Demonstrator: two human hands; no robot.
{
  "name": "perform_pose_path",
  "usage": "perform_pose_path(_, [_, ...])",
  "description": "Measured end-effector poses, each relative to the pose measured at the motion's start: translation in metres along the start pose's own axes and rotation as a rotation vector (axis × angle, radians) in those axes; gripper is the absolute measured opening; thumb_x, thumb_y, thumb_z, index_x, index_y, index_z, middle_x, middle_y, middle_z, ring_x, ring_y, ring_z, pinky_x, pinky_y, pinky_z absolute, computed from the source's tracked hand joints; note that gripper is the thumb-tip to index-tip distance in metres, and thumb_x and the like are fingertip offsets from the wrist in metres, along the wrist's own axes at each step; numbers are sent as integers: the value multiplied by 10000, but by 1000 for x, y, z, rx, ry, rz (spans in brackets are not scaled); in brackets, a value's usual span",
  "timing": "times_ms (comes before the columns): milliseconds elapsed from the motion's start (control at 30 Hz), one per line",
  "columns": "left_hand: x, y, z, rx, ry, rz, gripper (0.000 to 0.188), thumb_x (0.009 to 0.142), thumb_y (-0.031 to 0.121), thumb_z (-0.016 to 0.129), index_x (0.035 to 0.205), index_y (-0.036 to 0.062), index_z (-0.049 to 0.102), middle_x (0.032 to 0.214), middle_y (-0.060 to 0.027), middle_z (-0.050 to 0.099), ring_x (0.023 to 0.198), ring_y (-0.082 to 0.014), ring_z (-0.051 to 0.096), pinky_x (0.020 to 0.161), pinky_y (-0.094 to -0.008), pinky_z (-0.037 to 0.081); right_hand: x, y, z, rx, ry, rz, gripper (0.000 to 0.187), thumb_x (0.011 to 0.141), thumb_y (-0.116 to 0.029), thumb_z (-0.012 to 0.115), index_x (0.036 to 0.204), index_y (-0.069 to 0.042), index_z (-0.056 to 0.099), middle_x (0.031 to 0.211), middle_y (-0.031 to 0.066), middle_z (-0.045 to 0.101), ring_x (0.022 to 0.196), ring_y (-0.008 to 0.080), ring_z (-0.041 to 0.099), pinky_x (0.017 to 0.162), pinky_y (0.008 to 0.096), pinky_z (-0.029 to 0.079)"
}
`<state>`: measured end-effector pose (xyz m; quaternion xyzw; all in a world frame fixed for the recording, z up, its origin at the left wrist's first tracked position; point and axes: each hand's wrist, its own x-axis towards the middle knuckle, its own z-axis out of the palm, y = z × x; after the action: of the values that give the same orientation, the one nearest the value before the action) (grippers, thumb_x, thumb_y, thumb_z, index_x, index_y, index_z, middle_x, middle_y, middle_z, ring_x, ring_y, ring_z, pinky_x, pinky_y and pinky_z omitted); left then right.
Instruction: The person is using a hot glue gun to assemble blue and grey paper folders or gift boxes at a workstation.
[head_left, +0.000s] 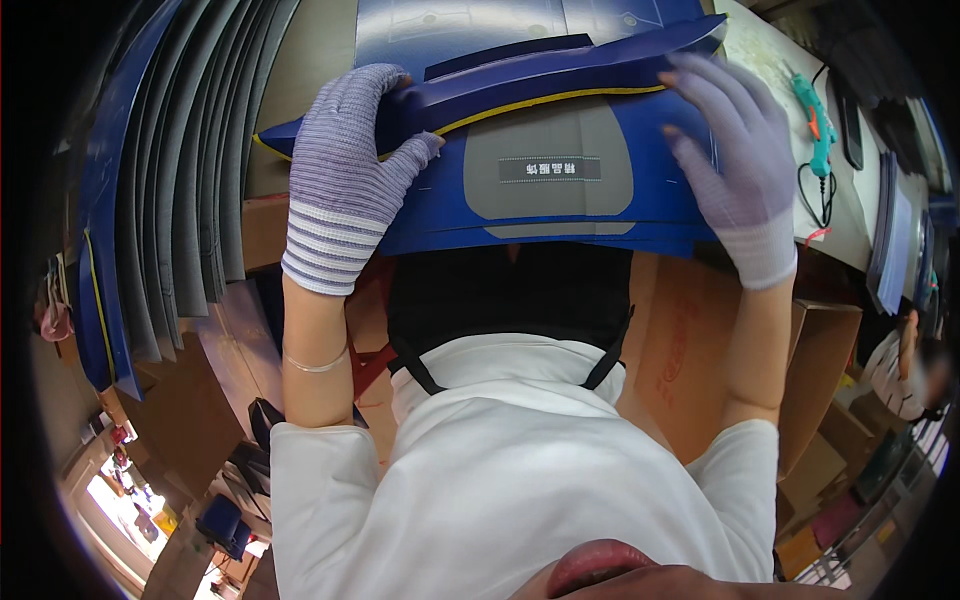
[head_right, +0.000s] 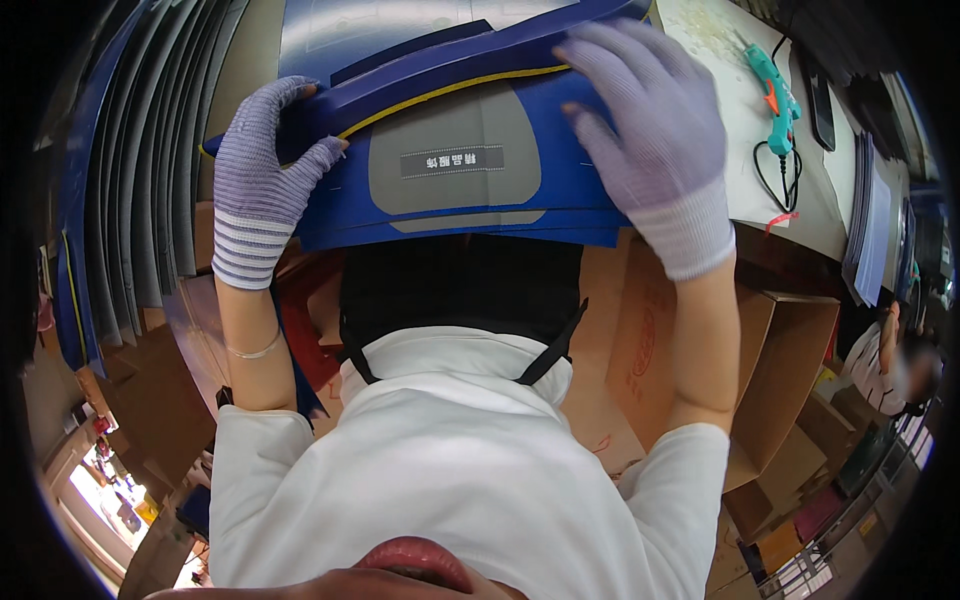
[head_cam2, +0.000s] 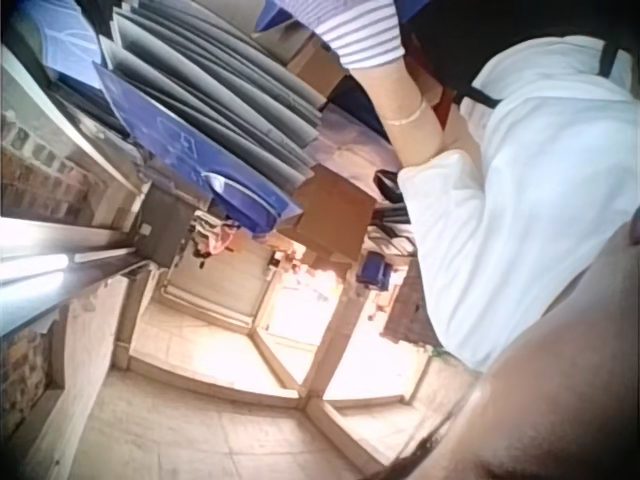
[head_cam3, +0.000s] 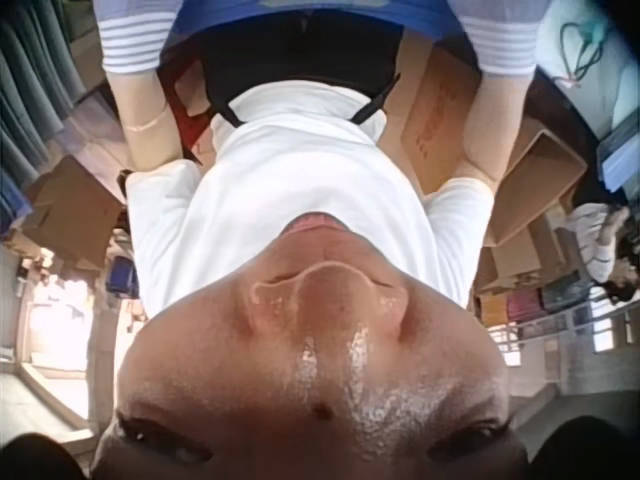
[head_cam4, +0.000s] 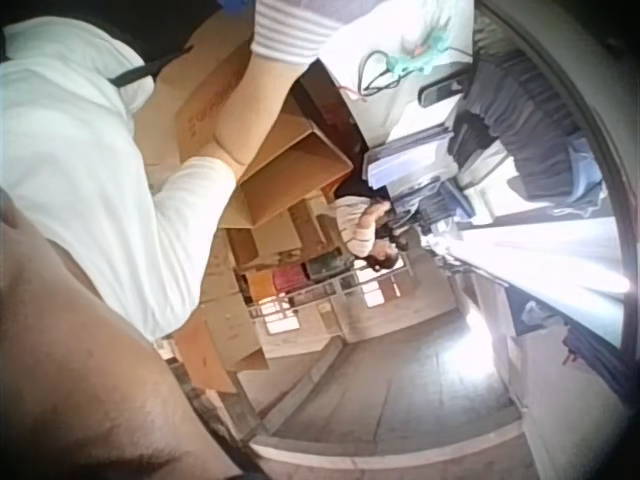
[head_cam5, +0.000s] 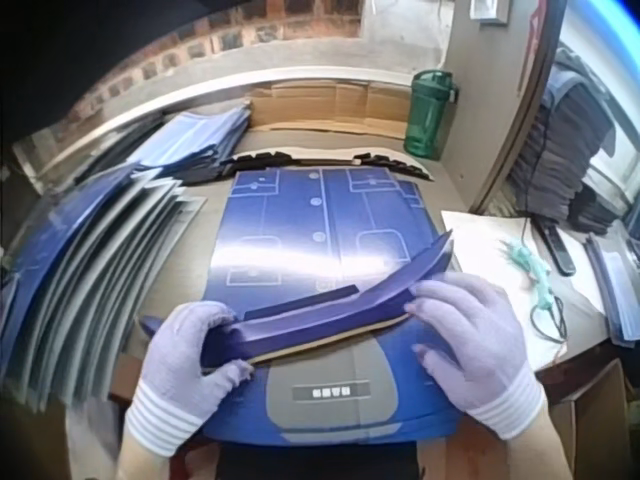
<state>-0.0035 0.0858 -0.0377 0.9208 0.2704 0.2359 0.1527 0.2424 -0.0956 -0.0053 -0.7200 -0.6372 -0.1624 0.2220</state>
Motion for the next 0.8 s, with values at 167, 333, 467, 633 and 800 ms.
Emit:
perform_pose_path(167, [2, -10, 3, 4, 38, 98, 380, 746, 135, 787, 1082, 43, 635, 1037, -137, 661, 979, -289, 647, 914, -361, 517, 41, 2, 14, 84, -204, -215, 162, 800, -66, 649, 960, -55, 673, 894, 102, 661, 906, 300, 629, 948, 431, 438])
perform_pose_path(333, [6, -13, -10, -72, 103, 341, 211, 729, 57, 744, 936, 69, 706, 899, -104, 665, 866, -284, 644, 792, -368, 515, 36, 13, -3, 97, -344, -326, 245, 720, -63, 649, 959, -113, 672, 983, 67, 640, 953, 262, 595, 997, 494, 378])
perform_pose_path(467, [-20, 13, -32, -103, -127, 422, 157, 689, 105, 763, 836, 92, 709, 819, -63, 638, 745, -242, 604, 676, -345, 461, 7, 4, -14, 107, -270, -539, 221, 719, -93, 739, 933, -126, 699, 903, 29, 685, 857, 241, 627, 1008, 516, 425])
perform_pose_path(633, [-35, 28, -28, -57, -223, 445, 179, 687, 110, 750, 859, 119, 701, 841, -62, 631, 792, -251, 610, 727, -373, 490, -18, -12, -23, 110, -430, -420, 175, 693, -130, 744, 848, -198, 703, 832, 12, 665, 812, 191, 624, 1047, 578, 380])
perform_pose_path(800, [-33, 28, -17, 24, -307, 346, 240, 689, 118, 748, 924, 167, 752, 926, -68, 650, 900, -259, 607, 814, -384, 494, -19, -3, -15, 45, -420, -443, 193, 706, -109, 732, 869, -209, 712, 845, 11, 670, 850, 201, 633, 1053, 582, 373])
